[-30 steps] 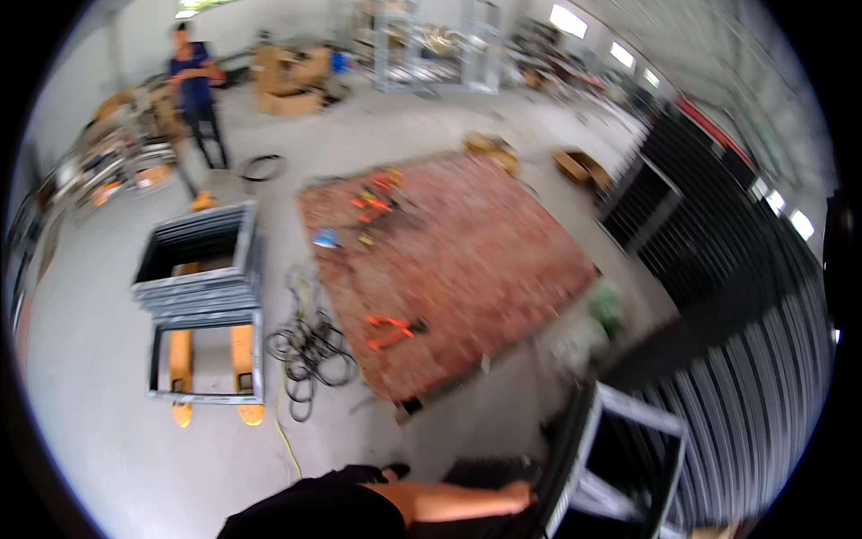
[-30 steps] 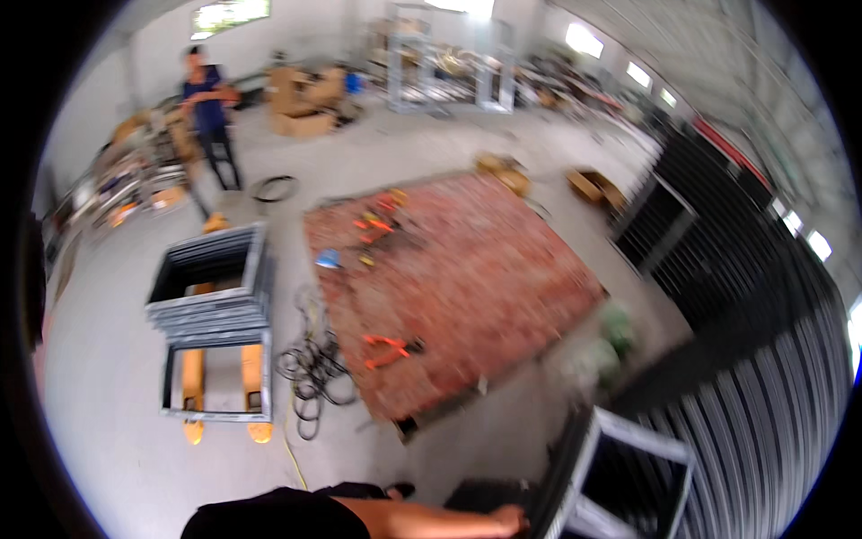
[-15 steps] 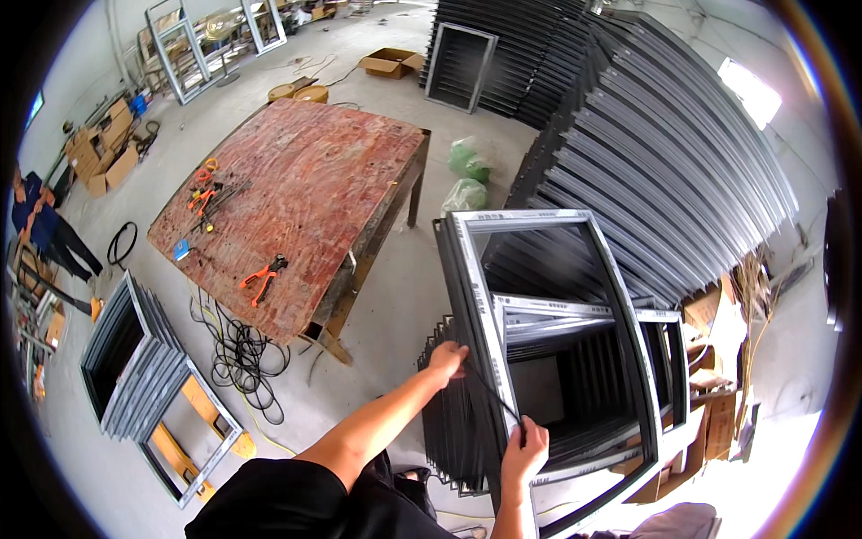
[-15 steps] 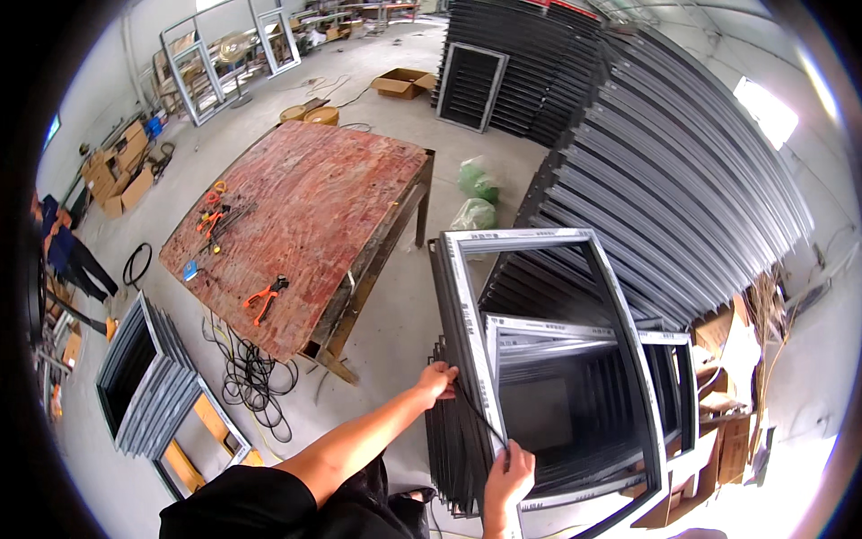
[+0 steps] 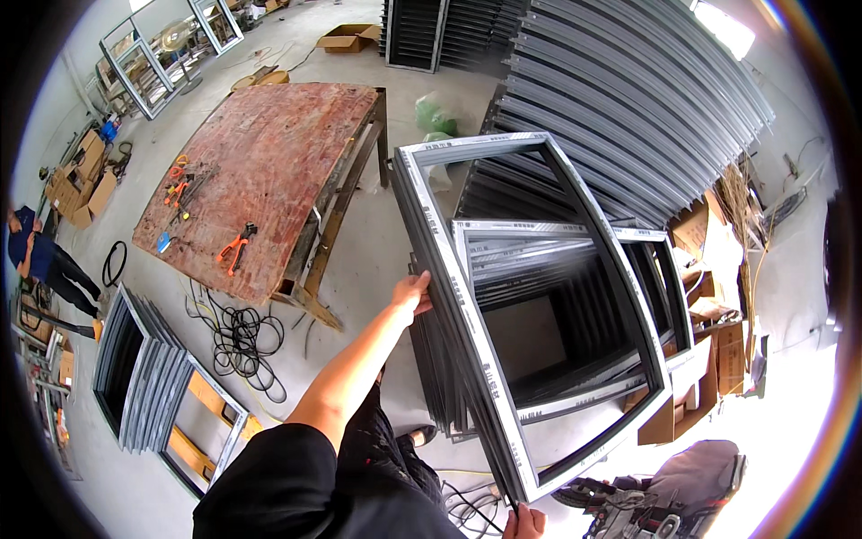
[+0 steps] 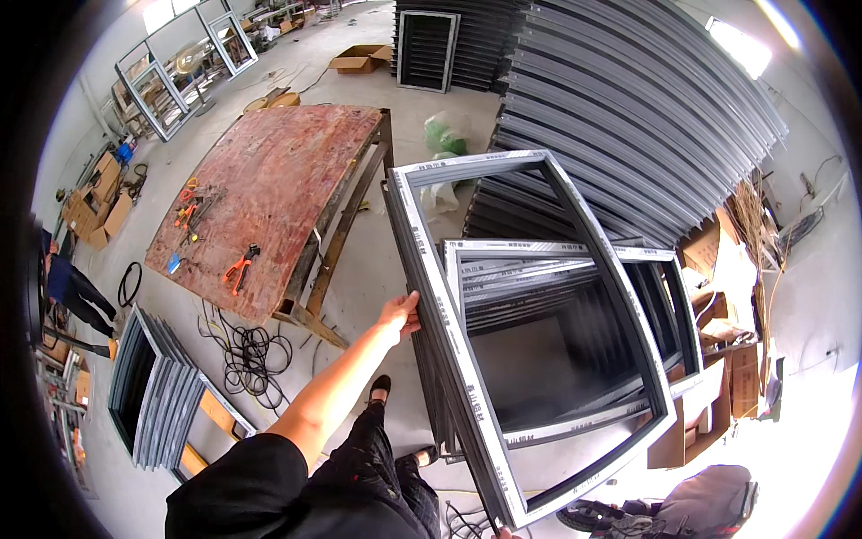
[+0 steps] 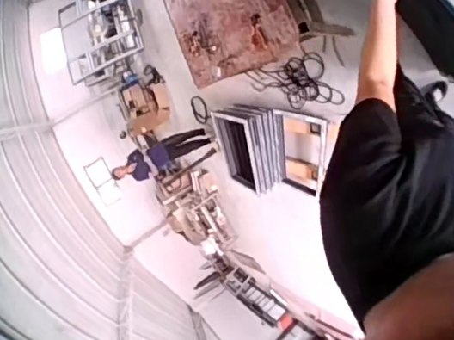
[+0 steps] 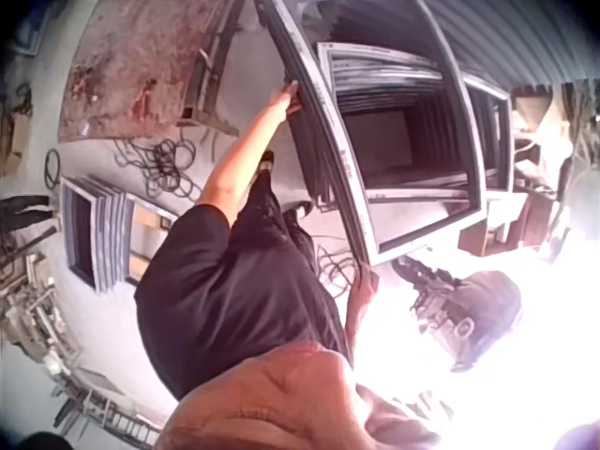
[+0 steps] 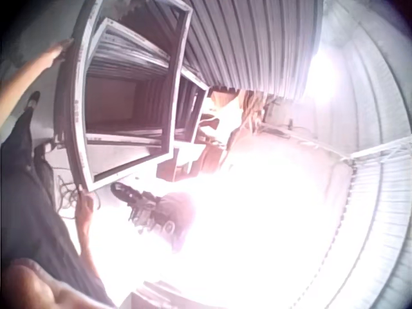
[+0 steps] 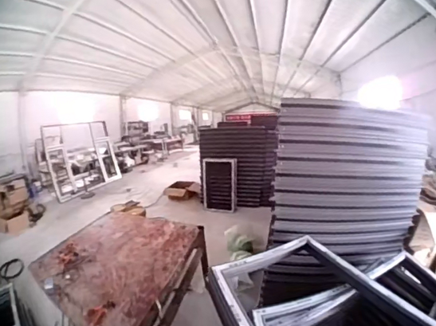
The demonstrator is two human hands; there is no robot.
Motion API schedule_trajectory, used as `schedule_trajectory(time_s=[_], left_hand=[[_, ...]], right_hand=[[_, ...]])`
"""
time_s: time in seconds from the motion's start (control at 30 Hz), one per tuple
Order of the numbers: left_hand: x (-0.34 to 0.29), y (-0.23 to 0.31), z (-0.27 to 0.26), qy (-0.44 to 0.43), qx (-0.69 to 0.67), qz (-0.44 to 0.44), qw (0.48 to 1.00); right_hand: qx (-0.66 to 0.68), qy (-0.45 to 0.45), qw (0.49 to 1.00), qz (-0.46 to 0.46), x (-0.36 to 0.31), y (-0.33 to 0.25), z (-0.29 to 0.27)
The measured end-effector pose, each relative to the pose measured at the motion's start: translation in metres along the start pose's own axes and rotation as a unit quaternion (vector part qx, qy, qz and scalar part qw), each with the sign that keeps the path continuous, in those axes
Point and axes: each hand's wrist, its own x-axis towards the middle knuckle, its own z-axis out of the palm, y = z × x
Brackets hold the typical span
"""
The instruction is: The person installs a black rubber seal into a metal window frame. They press the seal into the groove by hand and use a tool with orange handles to cut the end of the seal.
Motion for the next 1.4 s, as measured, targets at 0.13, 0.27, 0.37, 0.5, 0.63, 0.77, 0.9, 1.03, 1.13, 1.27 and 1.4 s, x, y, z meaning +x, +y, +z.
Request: schedule_trajectory(time_s=[0.13,0.27,0.37,0.5,0.63,0.77,0.9,1.03,1.13,1.27,1.4], left_hand=[[-0.017,-0.018,0.0,-0.057,-0.094,-0.022,0.994],[-0.021,-0.024,0.005,-0.035,-0.092,-0.012,0.995],[-0.017,-0.021,0.002,-0.021,-0.066,0.001,0.998],[-0.019,-0.018,0.012,0.03,-0.026,0.0,0.999],[-0.002,-0.027,0.01,0.097,0.034,0.051,0.993],[0.001,-0.028,0.018,0.162,0.079,0.076,0.981],[-0.017,-0.025,0.017,0.08,0.076,0.022,0.994],[-0.029,-0.025,0.013,0.029,0.078,0.021,0.996],[-0.03,-0.029,0.012,0.044,0.074,0.025,0.996],[-0.057,-0.031,0.017,-0.014,0.033,-0.006,0.999],[-0.055,-0.042,0.016,0.022,0.056,0.018,0.998]], right_hand=[[-0.022,0.009,0.999,0.041,-0.007,0.009,0.007],[0.067,0.053,0.996,-0.009,-0.006,0.026,0.013],[0.236,-0.172,0.952,0.091,0.004,0.033,0.006],[0.52,-0.284,0.782,0.193,0.0,0.035,-0.006],[0.555,-0.267,0.755,0.226,0.009,0.07,0.014],[0.438,-0.286,0.844,0.123,0.022,0.05,0.012],[0.394,-0.246,0.88,0.098,0.019,0.045,0.007],[0.452,-0.241,0.847,0.141,0.013,0.071,0.023],[0.444,-0.242,0.851,0.145,0.02,0.046,0.008],[0.496,-0.218,0.826,0.156,0.02,0.053,0.008],[0.487,-0.161,0.851,0.117,0.019,0.029,0.001]])
